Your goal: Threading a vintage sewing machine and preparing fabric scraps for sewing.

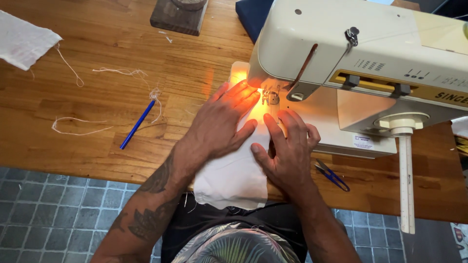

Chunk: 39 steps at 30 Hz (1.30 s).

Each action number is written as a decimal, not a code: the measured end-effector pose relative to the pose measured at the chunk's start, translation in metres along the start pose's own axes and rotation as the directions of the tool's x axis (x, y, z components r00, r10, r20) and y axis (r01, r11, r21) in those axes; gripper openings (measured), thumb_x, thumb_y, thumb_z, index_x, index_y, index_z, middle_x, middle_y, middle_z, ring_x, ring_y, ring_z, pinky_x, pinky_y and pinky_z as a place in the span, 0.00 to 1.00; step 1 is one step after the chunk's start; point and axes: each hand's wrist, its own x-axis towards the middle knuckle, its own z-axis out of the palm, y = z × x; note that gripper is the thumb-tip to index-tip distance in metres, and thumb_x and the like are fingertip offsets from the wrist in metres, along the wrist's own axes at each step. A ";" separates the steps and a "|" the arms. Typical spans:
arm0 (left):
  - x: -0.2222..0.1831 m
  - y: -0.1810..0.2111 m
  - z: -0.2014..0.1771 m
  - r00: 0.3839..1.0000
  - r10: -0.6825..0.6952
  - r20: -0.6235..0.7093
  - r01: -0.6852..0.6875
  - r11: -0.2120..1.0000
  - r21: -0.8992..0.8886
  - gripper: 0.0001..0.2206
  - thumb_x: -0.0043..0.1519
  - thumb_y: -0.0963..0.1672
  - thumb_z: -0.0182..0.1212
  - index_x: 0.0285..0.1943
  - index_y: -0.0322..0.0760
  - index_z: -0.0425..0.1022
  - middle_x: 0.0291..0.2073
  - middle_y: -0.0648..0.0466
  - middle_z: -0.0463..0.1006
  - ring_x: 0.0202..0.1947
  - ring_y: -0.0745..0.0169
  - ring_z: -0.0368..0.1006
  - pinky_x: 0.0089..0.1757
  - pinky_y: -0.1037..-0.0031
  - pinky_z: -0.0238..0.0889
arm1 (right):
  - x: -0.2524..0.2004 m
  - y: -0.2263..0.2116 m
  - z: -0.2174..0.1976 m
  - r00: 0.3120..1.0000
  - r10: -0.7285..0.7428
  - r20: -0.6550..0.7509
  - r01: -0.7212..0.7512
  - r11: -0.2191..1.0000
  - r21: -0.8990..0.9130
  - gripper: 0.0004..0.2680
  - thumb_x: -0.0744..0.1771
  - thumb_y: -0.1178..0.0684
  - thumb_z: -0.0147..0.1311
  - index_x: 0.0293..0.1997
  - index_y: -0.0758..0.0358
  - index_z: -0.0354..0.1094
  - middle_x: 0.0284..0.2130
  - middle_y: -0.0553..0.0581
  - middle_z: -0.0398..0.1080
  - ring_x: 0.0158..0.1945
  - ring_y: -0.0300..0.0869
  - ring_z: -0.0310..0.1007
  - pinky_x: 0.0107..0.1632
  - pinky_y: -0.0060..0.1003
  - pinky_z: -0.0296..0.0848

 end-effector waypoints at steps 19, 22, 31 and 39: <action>0.008 0.007 -0.010 1.000 -0.021 0.000 0.021 0.999 0.032 0.30 0.75 0.55 0.59 0.82 0.36 0.75 0.79 0.45 0.77 0.85 0.39 0.62 0.79 0.36 0.46 | -0.002 0.000 0.002 0.999 0.013 -0.033 -0.012 0.999 0.039 0.27 0.77 0.24 0.45 0.72 0.56 0.75 0.63 0.59 0.69 0.74 0.54 0.70 0.70 0.56 0.48; 0.009 0.007 -0.008 0.998 -0.064 0.004 0.063 0.990 0.130 0.29 0.77 0.54 0.56 0.84 0.40 0.73 0.81 0.46 0.75 0.86 0.42 0.61 0.79 0.36 0.46 | 0.001 0.004 0.005 0.999 0.009 -0.033 -0.009 1.000 0.007 0.28 0.76 0.23 0.47 0.73 0.56 0.75 0.64 0.59 0.69 0.75 0.54 0.69 0.71 0.56 0.48; 0.010 -0.001 -0.004 0.995 -0.096 0.040 0.092 0.991 0.100 0.31 0.76 0.56 0.55 0.87 0.43 0.70 0.82 0.45 0.73 0.87 0.43 0.58 0.78 0.30 0.44 | -0.003 0.004 0.002 0.999 -0.001 -0.037 0.002 0.999 0.049 0.28 0.76 0.23 0.47 0.73 0.58 0.75 0.64 0.61 0.69 0.75 0.57 0.69 0.71 0.56 0.49; 0.008 -0.005 -0.003 0.996 -0.084 -0.020 0.083 0.995 -0.053 0.30 0.75 0.54 0.60 0.85 0.41 0.73 0.83 0.41 0.71 0.87 0.36 0.57 0.76 0.26 0.46 | -0.004 0.007 0.002 0.999 -0.006 -0.052 0.009 0.998 0.070 0.27 0.76 0.25 0.49 0.73 0.57 0.74 0.65 0.59 0.71 0.75 0.54 0.71 0.72 0.53 0.50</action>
